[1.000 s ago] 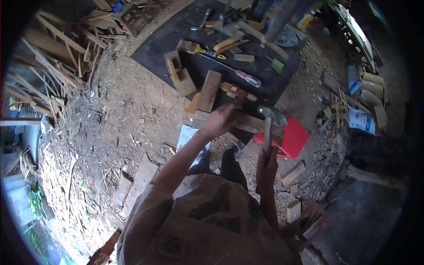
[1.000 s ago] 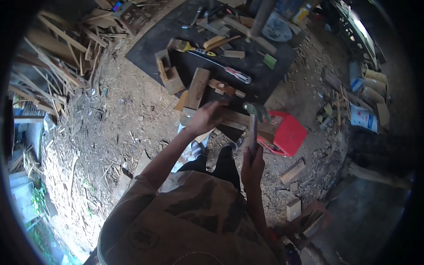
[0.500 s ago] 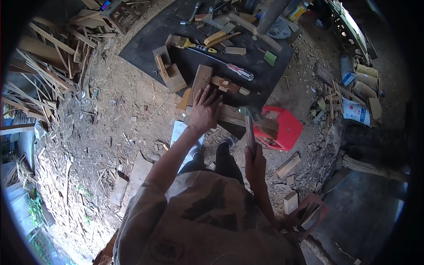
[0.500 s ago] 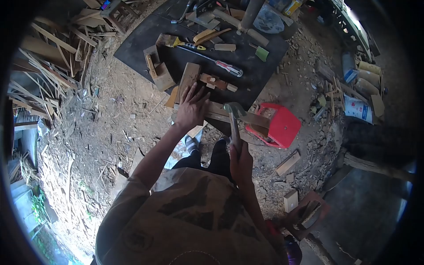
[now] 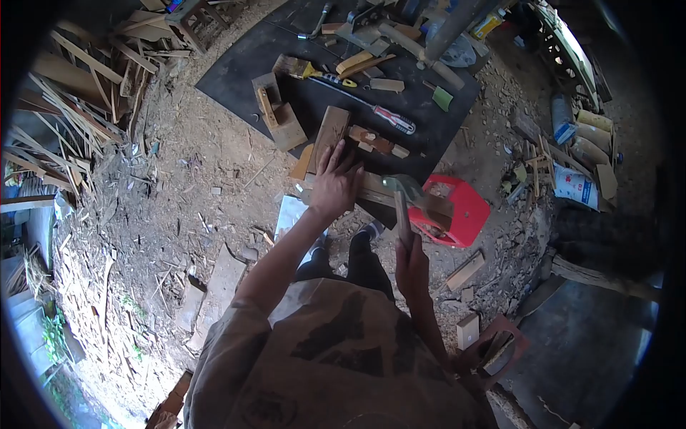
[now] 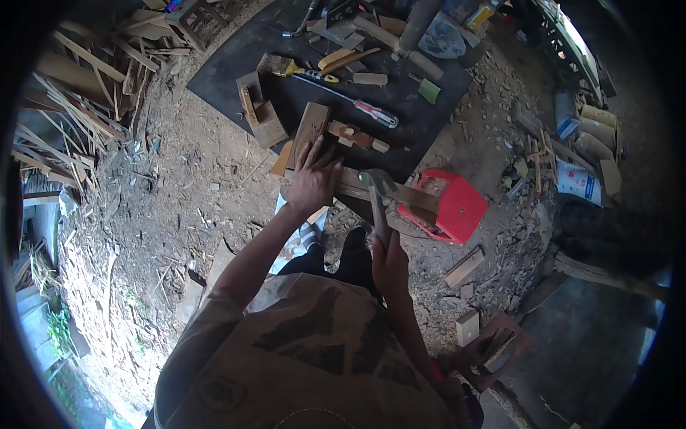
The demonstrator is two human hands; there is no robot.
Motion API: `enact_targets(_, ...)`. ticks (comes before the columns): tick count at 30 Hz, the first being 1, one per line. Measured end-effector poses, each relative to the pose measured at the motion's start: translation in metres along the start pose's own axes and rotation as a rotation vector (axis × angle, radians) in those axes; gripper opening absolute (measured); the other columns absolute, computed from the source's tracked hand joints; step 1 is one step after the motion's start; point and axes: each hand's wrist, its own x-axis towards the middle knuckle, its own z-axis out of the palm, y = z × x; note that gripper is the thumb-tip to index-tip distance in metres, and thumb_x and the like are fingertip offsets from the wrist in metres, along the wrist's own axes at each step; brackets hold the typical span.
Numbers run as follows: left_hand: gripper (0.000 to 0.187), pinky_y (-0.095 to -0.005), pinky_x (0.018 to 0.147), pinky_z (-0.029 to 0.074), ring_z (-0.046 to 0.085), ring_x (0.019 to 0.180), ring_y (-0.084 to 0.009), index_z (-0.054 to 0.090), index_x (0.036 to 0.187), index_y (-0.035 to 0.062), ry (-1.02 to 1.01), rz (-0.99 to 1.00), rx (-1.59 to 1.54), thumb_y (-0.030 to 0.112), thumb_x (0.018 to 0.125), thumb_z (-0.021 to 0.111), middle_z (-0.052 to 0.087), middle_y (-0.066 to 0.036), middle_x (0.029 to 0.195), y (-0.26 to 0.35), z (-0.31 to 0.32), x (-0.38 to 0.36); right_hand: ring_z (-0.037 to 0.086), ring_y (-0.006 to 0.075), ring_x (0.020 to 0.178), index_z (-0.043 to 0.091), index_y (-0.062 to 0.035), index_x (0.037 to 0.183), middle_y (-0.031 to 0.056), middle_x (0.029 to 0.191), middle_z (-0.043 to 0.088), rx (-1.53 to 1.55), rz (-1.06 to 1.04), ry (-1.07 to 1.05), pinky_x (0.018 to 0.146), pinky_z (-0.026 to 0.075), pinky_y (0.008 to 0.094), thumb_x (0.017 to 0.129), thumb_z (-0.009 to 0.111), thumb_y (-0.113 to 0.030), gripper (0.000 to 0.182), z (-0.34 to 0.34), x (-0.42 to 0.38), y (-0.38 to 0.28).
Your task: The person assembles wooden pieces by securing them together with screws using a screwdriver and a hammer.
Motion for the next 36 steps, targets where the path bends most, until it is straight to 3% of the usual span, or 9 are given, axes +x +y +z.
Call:
enact_targets(3,0.043,-0.0528,0.134,0.015,0.027,0.162,-0.0351,0.074,0.136,0.0087,-0.015,0.009,0.026,0.032,0.112,0.047,0.061,-0.015,0.153,0.000,-0.003,-0.001,0.068,0.0547,0.083,0.052,0.0027,0.132,0.0304,0.087,0.069,0.051,0.131,0.037,0.066,0.050,0.0569,0.108,0.058,-0.023,0.035,-0.018,-0.001,-0.024)
enact_targets(8,0.042,-0.0527,0.134,0.015,0.027,0.162,-0.0349,0.069,0.140,0.0079,-0.005,0.006,0.006,0.031,0.111,0.049,0.056,-0.017,0.156,0.000,0.000,-0.002,0.045,0.0041,0.058,0.050,-0.0040,0.120,-0.0031,0.075,0.049,0.315,-0.038,0.229,0.049,0.033,0.0259,0.110,0.050,-0.016,0.016,-0.045,-0.001,-0.049)
enact_targets(12,0.041,-0.0526,0.132,0.022,0.034,0.158,-0.0361,0.063,0.143,0.0066,0.060,0.040,-0.114,0.025,0.107,0.058,0.056,-0.017,0.154,-0.004,0.001,0.001,0.041,0.0030,0.057,0.049,-0.0048,0.123,-0.0035,0.077,0.049,0.392,-0.073,0.220,0.049,0.030,0.0222,0.111,0.050,-0.017,0.017,-0.044,-0.002,-0.041)
enact_targets(16,0.035,-0.0513,0.125,0.033,0.048,0.146,-0.0373,0.065,0.136,0.0061,0.131,0.002,-0.214,0.016,0.102,0.064,0.064,-0.016,0.141,0.001,-0.013,-0.007,0.043,0.0026,0.057,0.052,-0.0059,0.128,-0.0042,0.076,0.050,0.373,0.137,0.151,0.048,0.033,0.0221,0.112,0.055,-0.023,0.024,-0.023,-0.006,-0.015)
enact_targets(19,0.031,-0.0510,0.116,0.040,0.057,0.134,-0.0363,0.067,0.130,0.0057,0.148,0.018,-0.236,0.012,0.100,0.067,0.066,-0.014,0.132,0.011,-0.020,-0.008,0.057,0.0143,0.062,0.057,-0.0019,0.117,0.0080,0.074,0.059,0.415,0.379,0.140,0.057,0.045,0.0349,0.110,0.058,-0.025,0.024,-0.015,-0.009,-0.008)
enact_targets(21,0.031,-0.0510,0.108,0.043,0.059,0.126,-0.0353,0.068,0.127,0.0058,0.153,0.048,-0.257,0.011,0.097,0.069,0.068,-0.012,0.124,0.022,-0.022,-0.003,0.056,0.0123,0.061,0.057,-0.0034,0.114,0.0057,0.075,0.059,0.419,0.402,0.136,0.055,0.045,0.0338,0.110,0.059,-0.028,0.025,-0.013,-0.012,0.006)
enact_targets(27,0.023,-0.0466,0.097,0.045,0.062,0.112,-0.0317,0.072,0.113,0.0085,0.121,0.137,-0.221,0.016,0.091,0.074,0.067,-0.009,0.110,0.074,-0.004,0.060,0.055,0.0120,0.062,0.058,-0.0048,0.112,0.0038,0.075,0.058,0.510,0.451,0.186,0.057,0.045,0.0326,0.111,0.058,-0.030,0.025,-0.022,-0.013,0.030)
enact_targets(33,0.024,-0.0431,0.100,0.043,0.063,0.116,-0.0296,0.076,0.109,0.0095,-0.140,0.143,0.302,0.024,0.092,0.067,0.072,-0.011,0.110,0.111,0.087,0.171,0.056,0.0128,0.063,0.059,-0.0046,0.113,0.0051,0.078,0.059,0.436,0.433,0.188,0.057,0.045,0.0331,0.112,0.057,-0.030,0.026,-0.044,-0.004,0.055)
enact_targets(36,0.028,-0.0439,0.104,0.041,0.063,0.121,-0.0286,0.078,0.109,0.0085,-0.209,0.008,0.239,0.026,0.091,0.065,0.073,-0.012,0.117,0.119,0.117,0.195,0.054,0.0114,0.065,0.059,-0.0047,0.115,0.0035,0.080,0.058,0.538,0.468,0.191,0.057,0.044,0.0321,0.112,0.057,-0.027,0.023,-0.046,-0.006,0.065)
